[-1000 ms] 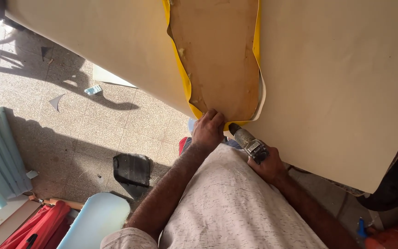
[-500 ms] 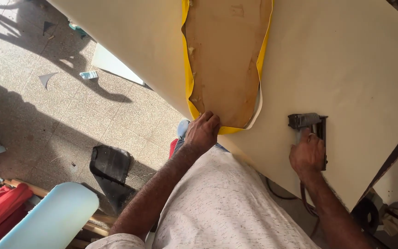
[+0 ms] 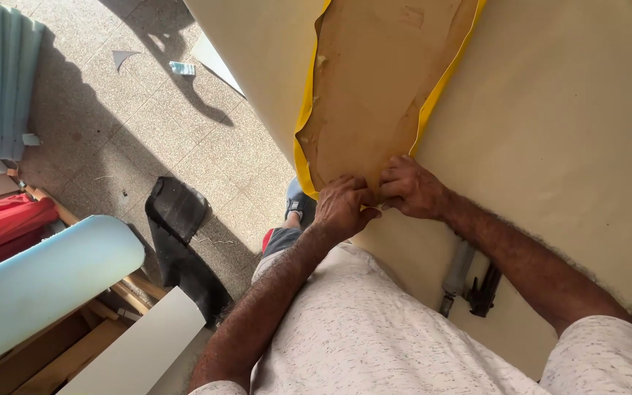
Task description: Stretching yellow fabric over a furniture frame and securing it using a pneumatic staple gun.
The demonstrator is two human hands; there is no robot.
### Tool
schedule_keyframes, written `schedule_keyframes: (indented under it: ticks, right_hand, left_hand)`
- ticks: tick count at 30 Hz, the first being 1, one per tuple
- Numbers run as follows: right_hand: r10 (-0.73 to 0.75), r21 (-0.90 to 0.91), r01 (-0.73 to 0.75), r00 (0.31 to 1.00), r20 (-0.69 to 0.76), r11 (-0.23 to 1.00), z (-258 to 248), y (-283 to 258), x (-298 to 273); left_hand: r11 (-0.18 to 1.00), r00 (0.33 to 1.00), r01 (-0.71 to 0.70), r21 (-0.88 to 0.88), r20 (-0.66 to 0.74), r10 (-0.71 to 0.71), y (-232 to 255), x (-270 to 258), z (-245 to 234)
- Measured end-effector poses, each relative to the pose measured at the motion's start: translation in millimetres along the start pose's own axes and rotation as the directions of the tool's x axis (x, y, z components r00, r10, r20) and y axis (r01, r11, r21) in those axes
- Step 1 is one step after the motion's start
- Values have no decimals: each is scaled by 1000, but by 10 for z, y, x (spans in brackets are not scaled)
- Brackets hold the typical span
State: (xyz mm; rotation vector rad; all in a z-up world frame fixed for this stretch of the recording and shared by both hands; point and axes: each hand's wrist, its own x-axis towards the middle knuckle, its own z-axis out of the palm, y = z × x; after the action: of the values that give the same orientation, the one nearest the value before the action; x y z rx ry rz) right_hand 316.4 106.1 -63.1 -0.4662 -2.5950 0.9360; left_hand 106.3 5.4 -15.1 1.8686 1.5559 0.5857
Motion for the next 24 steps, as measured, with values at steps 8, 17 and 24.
schedule_keyframes:
  ticks: [8,17,24]
  right_hand:
    - [87,219,-101,993,74,970,-22,82,99]
    - [189,87,-181,977,-100,980,158,-106,134]
    - [388,-168,-613,665,-638,772,-7,-910,-768]
  left_hand:
    - [970,991,29,-243,-121,-60,-134,10,111]
    - [988,942,-10,-152,-332,-42,-136,-13,283]
    - [998,874,-52,-34,-485,29,-51,-3,335]
